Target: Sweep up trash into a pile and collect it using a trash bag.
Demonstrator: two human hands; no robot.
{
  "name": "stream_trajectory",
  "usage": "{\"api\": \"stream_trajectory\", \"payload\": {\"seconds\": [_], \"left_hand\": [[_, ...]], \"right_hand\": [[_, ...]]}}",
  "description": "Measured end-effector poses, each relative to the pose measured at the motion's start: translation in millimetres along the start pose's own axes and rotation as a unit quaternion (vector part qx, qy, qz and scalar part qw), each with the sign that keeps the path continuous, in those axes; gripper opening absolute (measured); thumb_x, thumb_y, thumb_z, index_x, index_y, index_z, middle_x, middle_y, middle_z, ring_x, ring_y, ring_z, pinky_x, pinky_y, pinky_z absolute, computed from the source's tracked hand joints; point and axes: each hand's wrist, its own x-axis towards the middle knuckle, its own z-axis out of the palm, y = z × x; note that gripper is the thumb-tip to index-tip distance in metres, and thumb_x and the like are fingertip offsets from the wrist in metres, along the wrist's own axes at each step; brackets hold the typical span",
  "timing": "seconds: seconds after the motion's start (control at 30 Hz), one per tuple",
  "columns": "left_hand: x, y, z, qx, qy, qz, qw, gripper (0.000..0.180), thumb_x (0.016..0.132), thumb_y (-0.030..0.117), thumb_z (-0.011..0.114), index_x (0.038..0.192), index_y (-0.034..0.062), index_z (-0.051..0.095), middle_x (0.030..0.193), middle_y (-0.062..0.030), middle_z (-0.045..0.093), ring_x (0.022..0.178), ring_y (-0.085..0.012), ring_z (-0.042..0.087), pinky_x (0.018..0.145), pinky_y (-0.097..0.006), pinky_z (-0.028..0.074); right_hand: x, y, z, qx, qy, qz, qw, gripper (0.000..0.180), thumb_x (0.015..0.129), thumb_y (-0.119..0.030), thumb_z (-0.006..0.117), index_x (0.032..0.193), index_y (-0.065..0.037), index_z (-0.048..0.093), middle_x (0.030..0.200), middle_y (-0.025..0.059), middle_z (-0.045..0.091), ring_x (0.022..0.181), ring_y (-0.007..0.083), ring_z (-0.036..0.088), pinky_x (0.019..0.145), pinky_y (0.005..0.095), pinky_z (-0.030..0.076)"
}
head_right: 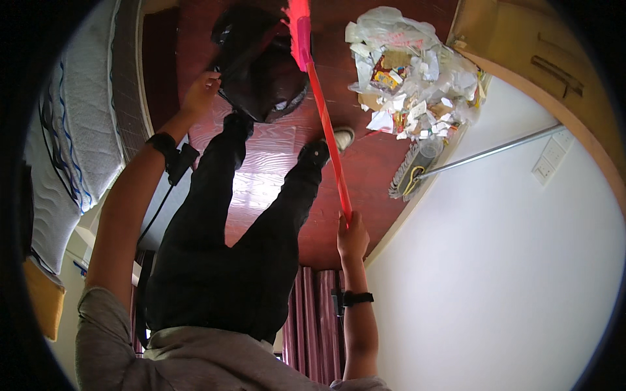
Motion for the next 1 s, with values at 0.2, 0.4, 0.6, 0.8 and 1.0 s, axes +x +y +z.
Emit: {"api": "stream_trajectory", "payload": {"seconds": [0.2,0.4,0.6,0.8,1.0], "left_hand": [[-14,1,45,0.111,0.033,-0.028,0.993,0.028,0.086,0.023,0.057,0.109,0.0088,0.059,0.101,-0.0117,0.065,0.092,-0.0258,0.064,0.079,-0.035,0.049],[-36,44,109,0.222,-0.008,-0.065,0.973,0.026,0.082,0.025,0.054,0.104,0.0134,0.062,0.095,-0.015,0.066,0.093,-0.0338,0.062,0.081,-0.041,0.049],[-58,113,163,0.26,-0.071,-0.128,0.954,0.027,0.08,0.021,0.05,0.104,0.0151,0.062,0.106,-0.0158,0.064,0.104,-0.0357,0.058,0.088,-0.044,0.046],[-51,157,171,0.237,-0.01,-0.22,0.946,0.027,0.079,0.024,0.054,0.103,0.0167,0.062,0.114,-0.008,0.063,0.112,-0.0283,0.055,0.095,-0.047,0.034],[-5,123,162,0.23,0.076,-0.133,0.961,0.026,0.081,0.029,0.056,0.103,0.0169,0.063,0.108,-0.0042,0.066,0.102,-0.0275,0.06,0.088,-0.046,0.041]], "right_hand": [[19,78,13,0.068,0.0,-0.047,0.997,0.03,0.088,-0.039,0.055,0.086,-0.009,0.05,0.073,0.0194,0.062,0.069,0.0421,0.06,0.058,0.0514,0.046],[15,154,-35,0.097,-0.052,-0.055,0.992,0.03,0.089,-0.037,0.055,0.089,-0.008,0.048,0.071,0.0213,0.061,0.067,0.0437,0.059,0.057,0.0523,0.045],[30,193,-64,0.018,-0.018,-0.07,0.997,0.033,0.089,-0.04,0.053,0.088,-0.008,0.049,0.07,0.0203,0.062,0.066,0.0428,0.06,0.057,0.0526,0.045],[48,179,-64,0.019,-0.034,-0.045,0.998,0.033,0.09,-0.041,0.05,0.094,-0.009,0.053,0.075,0.0203,0.063,0.071,0.0421,0.06,0.06,0.0525,0.046],[87,122,-61,0.042,-0.006,-0.049,0.998,0.033,0.089,-0.041,0.051,0.096,-0.009,0.052,0.074,0.0201,0.063,0.069,0.0411,0.061,0.06,0.0516,0.047]]}}
